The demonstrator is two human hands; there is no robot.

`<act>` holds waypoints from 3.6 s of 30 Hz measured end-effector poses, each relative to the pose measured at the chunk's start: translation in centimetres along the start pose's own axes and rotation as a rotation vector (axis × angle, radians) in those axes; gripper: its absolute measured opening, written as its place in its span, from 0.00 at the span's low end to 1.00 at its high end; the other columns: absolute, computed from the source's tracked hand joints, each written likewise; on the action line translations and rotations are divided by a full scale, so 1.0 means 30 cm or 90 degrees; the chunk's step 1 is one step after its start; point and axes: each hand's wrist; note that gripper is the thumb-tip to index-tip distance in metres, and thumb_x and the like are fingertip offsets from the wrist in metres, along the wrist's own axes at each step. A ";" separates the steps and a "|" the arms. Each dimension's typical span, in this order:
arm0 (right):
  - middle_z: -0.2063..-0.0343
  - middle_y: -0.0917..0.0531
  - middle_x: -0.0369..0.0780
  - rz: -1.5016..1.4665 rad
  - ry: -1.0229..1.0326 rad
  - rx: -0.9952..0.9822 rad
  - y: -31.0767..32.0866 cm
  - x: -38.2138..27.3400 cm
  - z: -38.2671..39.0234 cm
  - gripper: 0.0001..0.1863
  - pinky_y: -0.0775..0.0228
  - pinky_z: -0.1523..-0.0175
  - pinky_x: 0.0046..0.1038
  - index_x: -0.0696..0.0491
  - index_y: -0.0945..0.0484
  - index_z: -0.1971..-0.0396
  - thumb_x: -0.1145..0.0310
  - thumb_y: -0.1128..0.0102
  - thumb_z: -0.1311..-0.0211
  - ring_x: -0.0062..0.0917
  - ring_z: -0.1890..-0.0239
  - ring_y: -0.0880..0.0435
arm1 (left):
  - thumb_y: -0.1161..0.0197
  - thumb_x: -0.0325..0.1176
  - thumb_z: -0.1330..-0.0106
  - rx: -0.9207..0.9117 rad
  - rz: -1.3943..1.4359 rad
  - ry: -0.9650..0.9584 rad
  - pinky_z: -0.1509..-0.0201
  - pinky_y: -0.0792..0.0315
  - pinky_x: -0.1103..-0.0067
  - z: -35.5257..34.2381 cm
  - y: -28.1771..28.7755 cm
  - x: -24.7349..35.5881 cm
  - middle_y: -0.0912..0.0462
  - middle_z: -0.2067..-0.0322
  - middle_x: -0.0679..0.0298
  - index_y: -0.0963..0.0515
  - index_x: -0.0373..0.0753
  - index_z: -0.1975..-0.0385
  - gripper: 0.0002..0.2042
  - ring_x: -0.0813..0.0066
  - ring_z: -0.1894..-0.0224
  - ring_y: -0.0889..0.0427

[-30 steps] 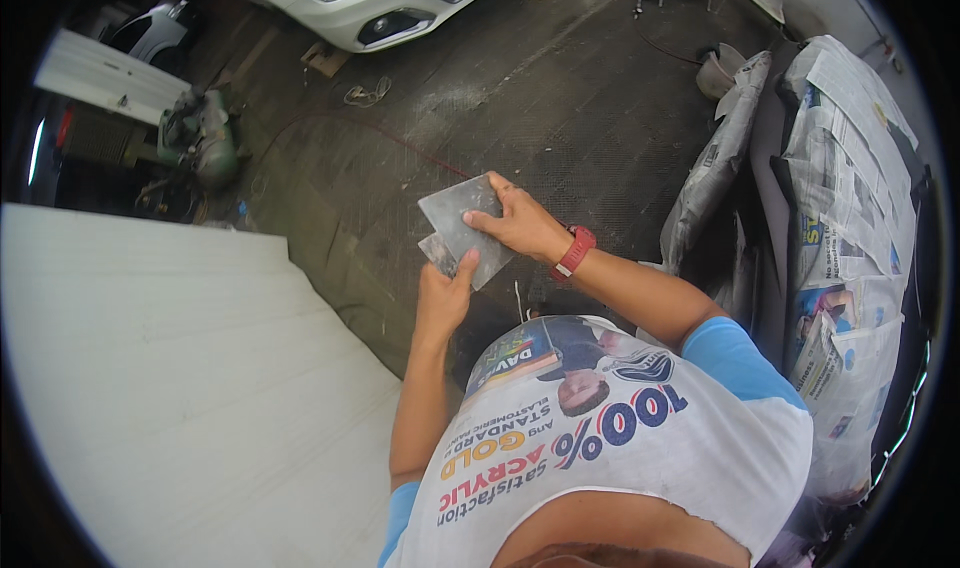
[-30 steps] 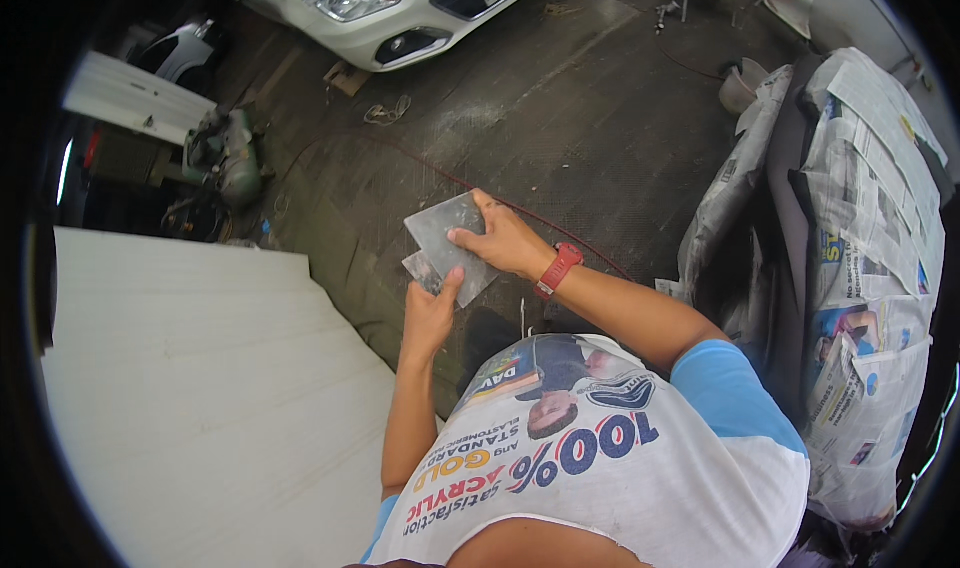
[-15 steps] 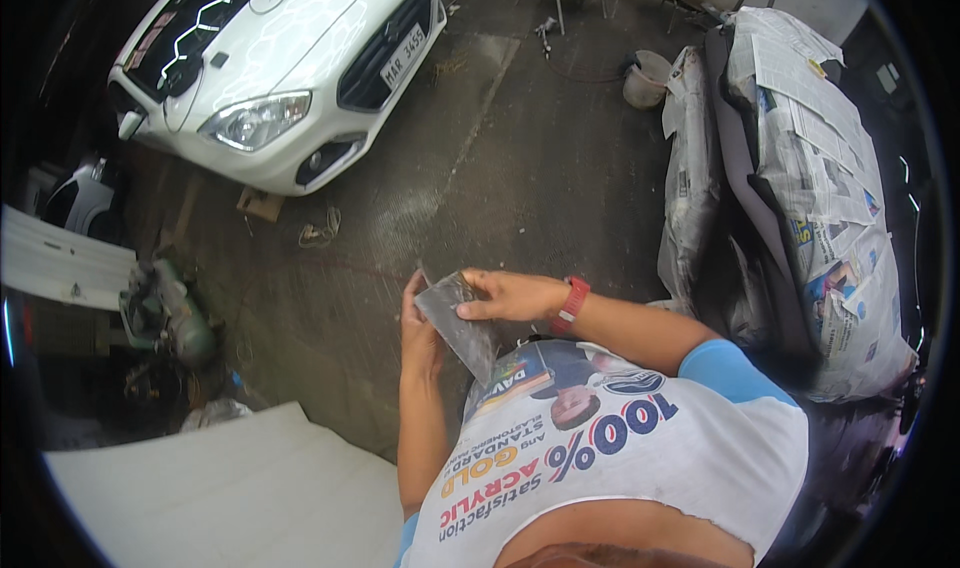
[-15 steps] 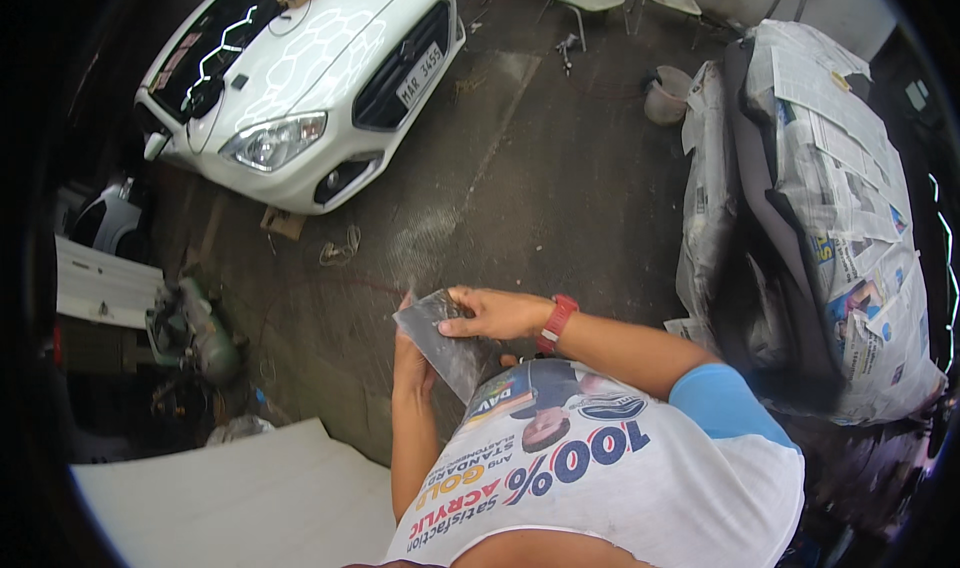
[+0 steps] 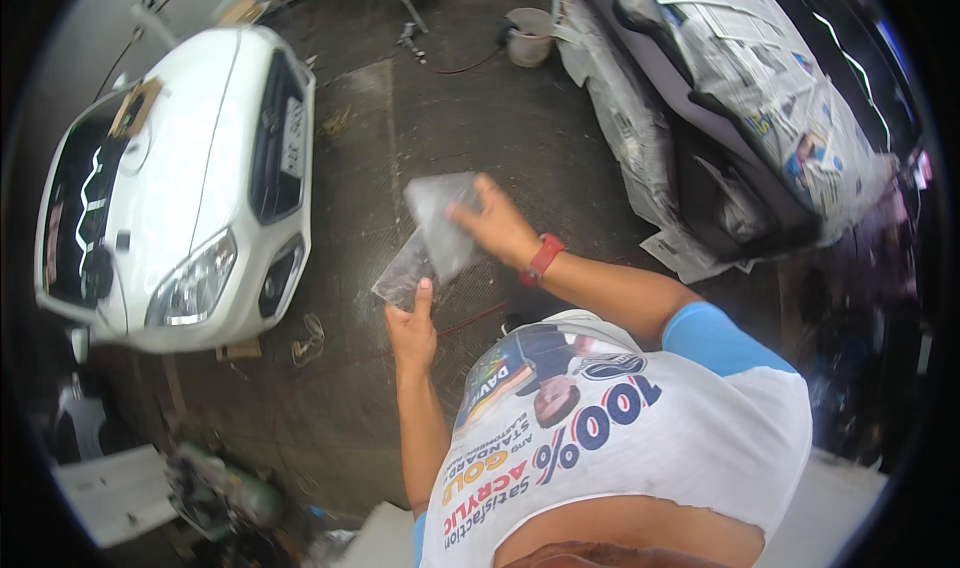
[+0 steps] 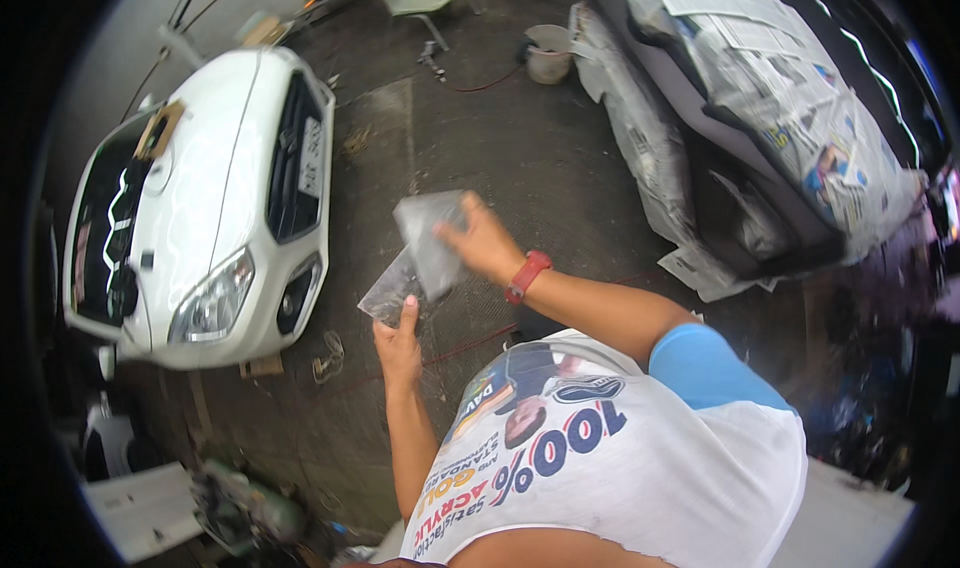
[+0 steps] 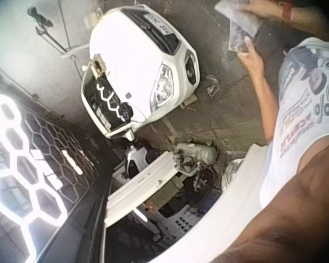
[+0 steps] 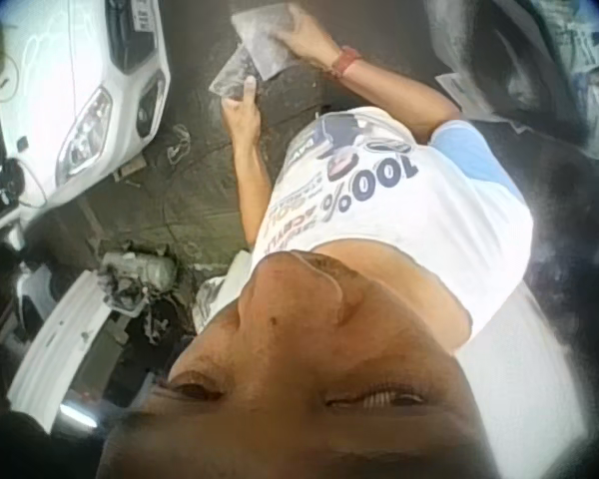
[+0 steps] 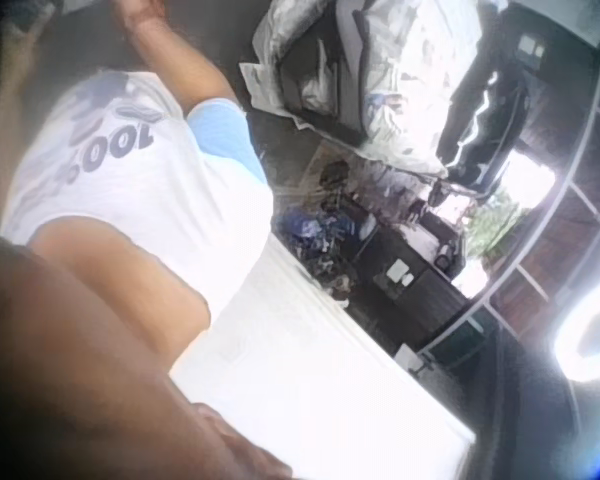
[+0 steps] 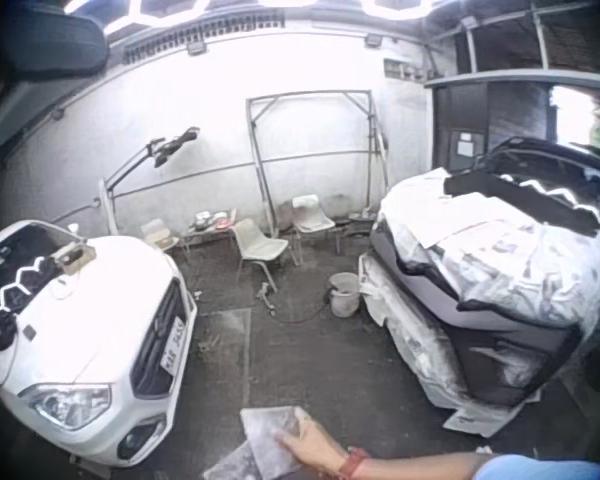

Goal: The person sands a car bumper and a detached car part using sandpaper sheets. They rub the sandpaper back and forth on the surfaces of the parts, occasionally switching between sheets and inspecting the work.

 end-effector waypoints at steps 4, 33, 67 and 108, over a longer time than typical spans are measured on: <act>0.53 0.14 0.48 0.040 0.003 -0.096 0.015 -0.034 -0.129 0.26 0.21 0.44 0.34 0.61 0.27 0.45 0.60 0.29 0.33 0.30 0.49 0.14 | 0.31 0.40 0.28 -0.080 -0.236 -0.006 0.48 0.24 0.70 -0.227 -0.008 0.042 0.11 0.59 0.56 0.16 0.28 0.53 0.18 0.69 0.57 0.16; 0.52 0.14 0.40 0.446 0.241 -0.066 0.423 -0.213 -1.378 0.23 0.21 0.48 0.39 0.46 0.18 0.39 0.70 0.38 0.36 0.36 0.51 0.14 | 0.32 0.35 0.28 -0.043 -0.309 -0.081 0.46 0.24 0.69 -1.785 -0.574 0.216 0.10 0.58 0.52 0.16 0.26 0.55 0.15 0.63 0.56 0.13; 0.48 0.17 0.34 -0.169 -0.149 -0.105 0.772 0.000 -3.341 0.25 0.30 0.37 0.25 0.57 0.25 0.38 0.57 0.35 0.25 0.16 0.44 0.23 | 0.37 0.38 0.23 -0.434 0.213 0.275 0.26 0.33 0.66 -3.636 -1.360 0.194 0.30 0.30 0.56 0.43 0.39 0.23 0.32 0.64 0.33 0.25; 0.40 0.20 0.44 -0.127 -0.116 0.101 1.633 -0.227 -5.400 0.27 0.35 0.28 0.36 0.56 0.27 0.34 0.53 0.41 0.22 0.32 0.33 0.23 | 0.29 0.40 0.29 -0.710 0.176 0.277 0.27 0.33 0.66 -5.851 -2.697 0.463 0.23 0.36 0.57 0.32 0.35 0.31 0.30 0.64 0.34 0.24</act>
Point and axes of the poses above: each hand's wrist, its own z-axis away from the middle knuckle, its own y-axis out of the back of the hand, x = y × z
